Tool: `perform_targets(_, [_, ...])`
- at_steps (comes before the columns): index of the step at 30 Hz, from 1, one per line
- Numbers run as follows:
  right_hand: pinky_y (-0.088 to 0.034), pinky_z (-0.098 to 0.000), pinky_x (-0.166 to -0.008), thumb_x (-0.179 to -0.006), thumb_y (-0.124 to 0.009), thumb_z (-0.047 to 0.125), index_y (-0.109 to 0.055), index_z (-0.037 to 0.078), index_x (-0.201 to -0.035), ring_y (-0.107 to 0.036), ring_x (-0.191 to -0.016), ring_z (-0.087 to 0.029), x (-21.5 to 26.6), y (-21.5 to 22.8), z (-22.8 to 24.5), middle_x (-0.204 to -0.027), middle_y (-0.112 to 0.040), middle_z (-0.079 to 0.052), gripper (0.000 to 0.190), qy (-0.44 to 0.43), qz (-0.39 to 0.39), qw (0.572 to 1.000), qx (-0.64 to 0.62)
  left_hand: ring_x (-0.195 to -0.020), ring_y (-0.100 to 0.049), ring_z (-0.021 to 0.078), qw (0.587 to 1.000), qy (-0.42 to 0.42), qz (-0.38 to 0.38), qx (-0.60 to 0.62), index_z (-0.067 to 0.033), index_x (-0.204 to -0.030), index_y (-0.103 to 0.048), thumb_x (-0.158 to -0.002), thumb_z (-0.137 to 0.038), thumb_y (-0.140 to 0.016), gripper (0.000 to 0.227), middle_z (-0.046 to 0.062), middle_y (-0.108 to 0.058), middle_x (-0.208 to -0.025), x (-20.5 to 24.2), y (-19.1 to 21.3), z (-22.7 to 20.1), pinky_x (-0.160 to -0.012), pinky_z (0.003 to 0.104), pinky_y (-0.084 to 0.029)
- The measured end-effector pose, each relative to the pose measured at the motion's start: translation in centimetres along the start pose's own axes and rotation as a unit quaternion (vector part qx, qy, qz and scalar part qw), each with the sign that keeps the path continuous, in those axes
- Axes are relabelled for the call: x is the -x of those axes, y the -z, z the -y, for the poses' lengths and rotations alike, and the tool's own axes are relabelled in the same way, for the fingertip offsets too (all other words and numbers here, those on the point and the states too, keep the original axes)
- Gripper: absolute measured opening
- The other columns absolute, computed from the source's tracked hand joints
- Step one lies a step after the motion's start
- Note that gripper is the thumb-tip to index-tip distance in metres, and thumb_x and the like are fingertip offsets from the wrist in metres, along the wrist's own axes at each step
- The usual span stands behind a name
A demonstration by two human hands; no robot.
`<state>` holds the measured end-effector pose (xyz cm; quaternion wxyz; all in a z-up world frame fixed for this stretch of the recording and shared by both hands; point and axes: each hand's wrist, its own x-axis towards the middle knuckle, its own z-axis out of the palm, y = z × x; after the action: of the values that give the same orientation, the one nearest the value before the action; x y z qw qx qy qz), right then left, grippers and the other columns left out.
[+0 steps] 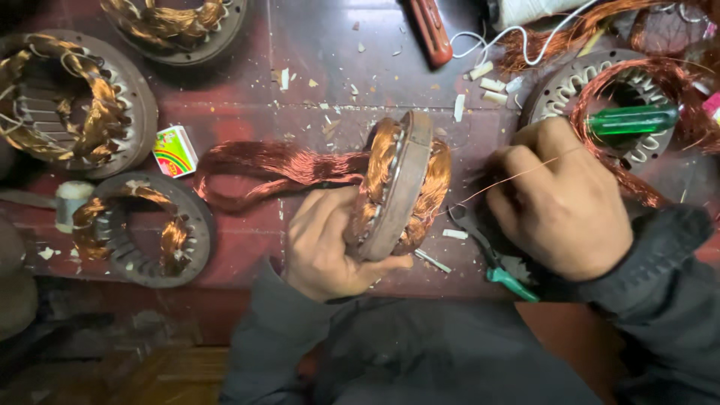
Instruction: The person winds copper wire around a stator core, using pliers to cut the wire and a metal tool to tuck the ends into slots. The person repeats this process across multiple stator cores on a cluttered workbench.
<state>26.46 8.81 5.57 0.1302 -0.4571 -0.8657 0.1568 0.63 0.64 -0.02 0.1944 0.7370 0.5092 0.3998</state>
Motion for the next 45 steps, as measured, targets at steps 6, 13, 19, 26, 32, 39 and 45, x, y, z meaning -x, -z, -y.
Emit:
perform_targets(6, [-0.056, -0.0407, -0.080, -0.084, -0.071, 0.002, -0.063, 0.002, -0.106, -0.068, -0.095, -0.034, -0.6, 0.4, -0.3, -0.116, -0.066, -0.015, 0.023, 0.081, 0.006, 0.990, -0.111, -0.102, -0.069, 0.0384, 0.998, 0.055, -0.033, -0.006, 0.0096, -0.124, -0.058, -0.078, -0.060, -0.084, 0.088, 0.021, -0.065, -0.116, 1.0, -0.3, 0.2, -0.091, 0.045, -0.058])
perform_targets(13, [-0.055, -0.0374, -0.070, -0.084, -0.069, -0.002, -0.066, 0.002, -0.104, -0.068, -0.080, -0.028, -0.2, -0.5, -1.3, -0.092, -0.067, -0.010, 0.021, 0.144, 0.012, 0.961, -0.236, -0.103, -0.075, 0.0334, 0.994, 0.108, -0.008, 0.027, 0.0034, -0.134, -0.059, -0.084, -0.064, -0.076, 0.086, 0.015, -0.071, -0.113, 1.2, -0.1, 0.5, -0.087, 0.039, -0.060])
perform_targets(19, [-0.045, -0.0379, -0.054, -0.075, -0.078, 0.002, -0.071, -0.002, -0.107, -0.058, -0.060, -0.025, 0.4, -2.0, -0.5, -0.074, -0.056, -0.007, 0.033, 0.194, -0.046, 0.958, -0.208, -0.104, -0.072, 0.0368, 0.996, 0.075, -0.037, -0.030, 0.0110, -0.139, -0.050, -0.086, -0.069, -0.071, 0.099, 0.019, -0.069, -0.116, 1.0, -0.4, 0.5, -0.091, 0.043, -0.059])
perform_targets(26, [-0.044, -0.0354, -0.055, -0.079, -0.079, 0.006, -0.070, -0.007, -0.112, -0.056, -0.061, -0.021, -0.2, -3.5, 0.3, -0.072, -0.055, -0.005, 0.037, 0.255, -0.102, 0.957, -0.087, -0.099, -0.073, 0.0364, 0.997, 0.080, -0.007, -0.018, 0.0058, -0.134, -0.056, -0.083, -0.067, -0.074, 0.091, 0.015, -0.071, -0.111, 1.0, -0.1, 0.5, -0.087, 0.044, -0.059])
perform_targets(32, [-0.046, -0.0340, -0.057, -0.083, -0.081, 0.012, -0.071, -0.007, -0.116, -0.058, -0.062, -0.019, -0.5, -4.3, 0.6, -0.072, -0.056, -0.003, 0.040, 0.251, -0.082, 0.963, -0.058, -0.100, -0.072, 0.0381, 0.998, 0.047, 0.002, -0.040, 0.0079, -0.132, -0.057, -0.084, -0.068, -0.074, 0.091, 0.019, -0.070, -0.114, 0.9, -0.1, 0.8, -0.086, 0.044, -0.058])
perform_targets(39, [-0.050, -0.0367, -0.062, -0.080, -0.080, 0.010, -0.071, -0.002, -0.112, -0.063, -0.069, -0.022, -1.0, -4.7, 0.7, -0.078, -0.061, -0.005, 0.035, 0.217, -0.055, 0.970, -0.096, -0.095, -0.071, 0.0401, 0.997, 0.036, 0.008, -0.063, 0.0074, -0.118, -0.062, -0.081, -0.071, -0.074, 0.087, 0.021, -0.068, -0.107, 0.5, 0.0, 0.8, -0.087, 0.048, -0.057])
perform_targets(45, [-0.051, -0.0390, -0.065, -0.074, -0.078, 0.011, -0.073, -0.001, -0.110, -0.064, -0.072, -0.026, -0.7, -4.8, 0.2, -0.081, -0.064, -0.007, 0.038, 0.212, -0.005, 0.975, -0.071, -0.102, -0.070, 0.0370, 0.995, 0.059, 0.017, -0.072, 0.0031, -0.118, -0.064, -0.081, -0.069, -0.075, 0.082, 0.017, -0.069, -0.110, 0.5, 0.1, 0.5, -0.091, 0.048, -0.054])
